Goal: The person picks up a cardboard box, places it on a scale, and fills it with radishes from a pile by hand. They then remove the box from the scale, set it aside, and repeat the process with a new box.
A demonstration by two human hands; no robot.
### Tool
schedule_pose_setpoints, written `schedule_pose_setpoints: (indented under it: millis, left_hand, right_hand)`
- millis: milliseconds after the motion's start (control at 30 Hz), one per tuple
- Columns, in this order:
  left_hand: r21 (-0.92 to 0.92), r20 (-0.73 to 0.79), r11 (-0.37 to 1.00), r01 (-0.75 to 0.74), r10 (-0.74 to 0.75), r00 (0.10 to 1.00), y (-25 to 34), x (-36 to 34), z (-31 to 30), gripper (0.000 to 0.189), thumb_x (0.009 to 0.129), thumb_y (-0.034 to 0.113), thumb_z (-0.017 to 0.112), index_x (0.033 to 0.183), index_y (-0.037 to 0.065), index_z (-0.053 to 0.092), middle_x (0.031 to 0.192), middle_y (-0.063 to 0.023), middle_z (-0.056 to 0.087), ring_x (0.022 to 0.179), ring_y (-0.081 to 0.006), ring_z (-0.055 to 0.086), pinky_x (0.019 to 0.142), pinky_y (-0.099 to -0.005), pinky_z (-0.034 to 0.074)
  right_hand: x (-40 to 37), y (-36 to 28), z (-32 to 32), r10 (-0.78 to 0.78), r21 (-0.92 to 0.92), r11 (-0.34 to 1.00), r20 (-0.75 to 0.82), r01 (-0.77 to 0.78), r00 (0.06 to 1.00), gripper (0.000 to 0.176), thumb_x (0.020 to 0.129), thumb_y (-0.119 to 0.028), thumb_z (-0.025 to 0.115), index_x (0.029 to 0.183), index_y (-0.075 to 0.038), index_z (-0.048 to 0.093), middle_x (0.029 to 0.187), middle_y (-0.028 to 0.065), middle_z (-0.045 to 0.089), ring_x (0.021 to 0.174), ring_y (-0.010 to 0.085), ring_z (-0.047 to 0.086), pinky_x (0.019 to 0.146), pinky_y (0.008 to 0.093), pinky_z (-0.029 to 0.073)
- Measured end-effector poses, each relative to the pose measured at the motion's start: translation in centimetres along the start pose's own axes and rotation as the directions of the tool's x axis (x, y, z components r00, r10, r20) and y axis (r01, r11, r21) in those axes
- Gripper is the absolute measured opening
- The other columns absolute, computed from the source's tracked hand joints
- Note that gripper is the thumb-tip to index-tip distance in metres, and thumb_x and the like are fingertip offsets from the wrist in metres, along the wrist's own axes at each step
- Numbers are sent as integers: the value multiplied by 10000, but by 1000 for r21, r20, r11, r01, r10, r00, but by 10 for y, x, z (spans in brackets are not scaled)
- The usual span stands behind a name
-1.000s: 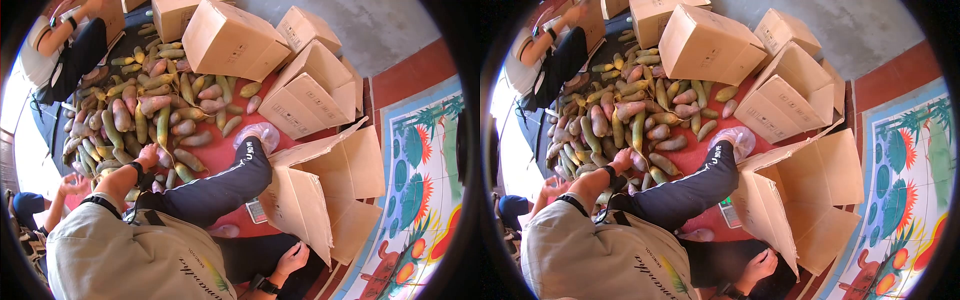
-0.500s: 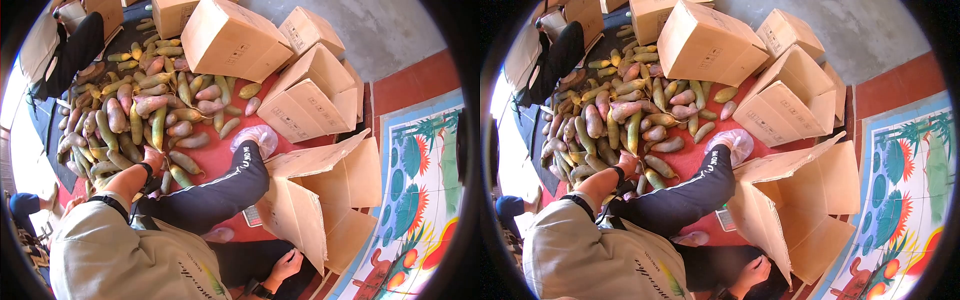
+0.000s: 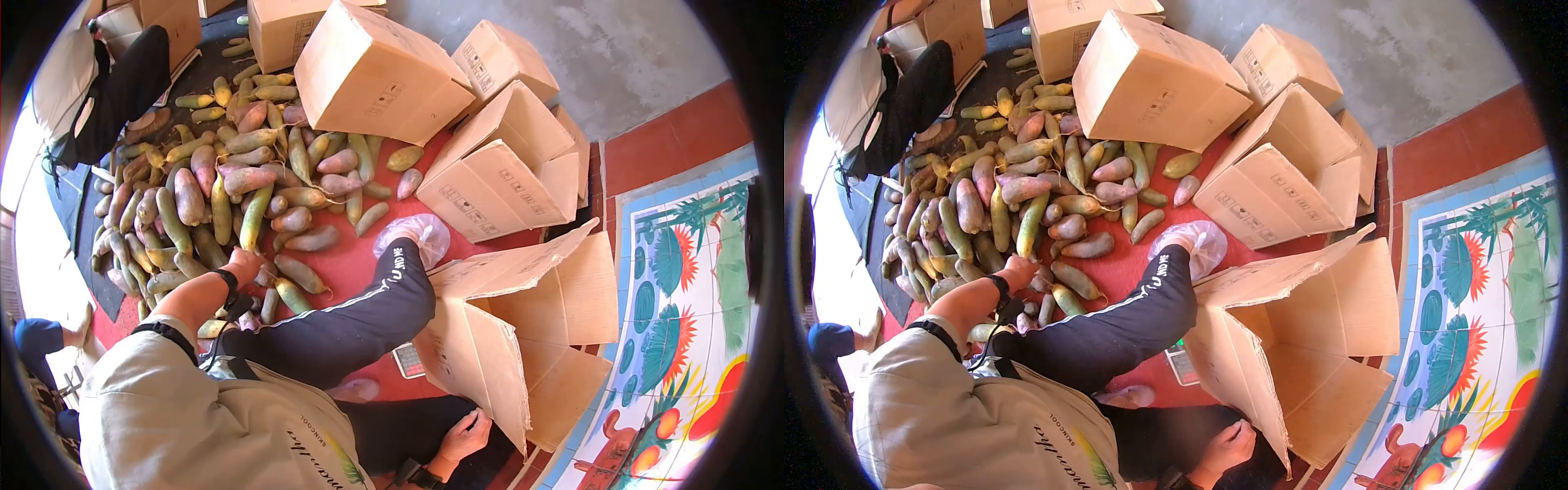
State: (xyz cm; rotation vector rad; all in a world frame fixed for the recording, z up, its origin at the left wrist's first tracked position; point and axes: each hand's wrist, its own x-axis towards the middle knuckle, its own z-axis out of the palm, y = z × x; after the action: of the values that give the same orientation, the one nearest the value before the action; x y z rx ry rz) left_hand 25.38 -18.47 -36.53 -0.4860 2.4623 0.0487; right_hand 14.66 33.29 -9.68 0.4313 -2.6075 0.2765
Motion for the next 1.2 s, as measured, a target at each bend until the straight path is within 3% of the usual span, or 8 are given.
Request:
schedule_pose_setpoints:
  millis: [133,200,367,400,433,633,967,1200]
  left_hand:
    - [-279,63,959,53,-37,997,-4,-14,-47,237,859,220,511,1036,95,608,1057,-61,629,974,-259,615,796,-400,488]
    - [-361,-90,896,-256,240,967,-21,-7,-51,203,840,181,498,973,67,600,1003,-86,599,917,-285,613,795,-368,497]
    - [-26,-528,891,-452,372,763,-39,3,-71,173,868,197,490,886,43,569,897,-78,582,803,-255,610,731,-354,501]
    - [-628,-521,668,-400,21,853,-28,-19,-110,199,897,226,478,868,46,557,830,-55,568,750,-214,589,689,-329,487]
    - [-955,-291,128,-267,-244,925,-23,-34,-139,234,926,256,465,850,50,545,763,-32,554,697,-172,569,647,-303,473]
    - [-869,-390,-210,-449,-268,881,5,-93,-232,223,954,253,426,896,60,524,801,-13,554,741,-128,564,733,-280,484]
    - [-707,-704,-145,-692,45,709,71,-151,-333,249,972,276,400,882,60,487,840,-49,547,783,-130,541,741,-270,431]
    - [-196,-980,-359,-912,107,169,134,-205,-443,247,981,234,348,880,41,466,887,-116,578,935,-239,543,855,-362,393]
  right_hand:
    - [1,-1,2,10,21,1000,-11,-10,1000,96,849,-55,528,878,26,572,789,181,580,722,370,574,643,430,464]
    - [0,0,2,16,32,999,-24,-16,1000,97,846,-56,531,878,25,573,791,179,583,724,369,575,645,431,464]
    - [-3,4,6,28,41,999,-25,-27,999,92,835,-56,540,878,18,575,802,174,592,730,361,581,647,428,466]
    - [-3,5,6,35,43,999,-35,-33,999,92,835,-56,540,878,18,575,802,174,592,730,361,581,647,428,466]
    - [-3,4,5,25,42,999,-42,-23,999,88,832,-53,543,878,16,574,800,174,590,727,360,580,643,426,465]
    - [-7,7,3,28,32,999,-67,-26,997,74,820,-41,556,874,8,567,776,175,572,704,363,568,623,428,456]
    - [-13,12,2,12,43,999,-126,-6,992,58,816,-39,568,859,0,563,745,163,556,672,356,555,598,421,448]
    - [-13,13,4,-16,5,1000,-163,17,987,88,803,-65,592,872,-16,565,719,138,554,625,331,544,562,429,440]
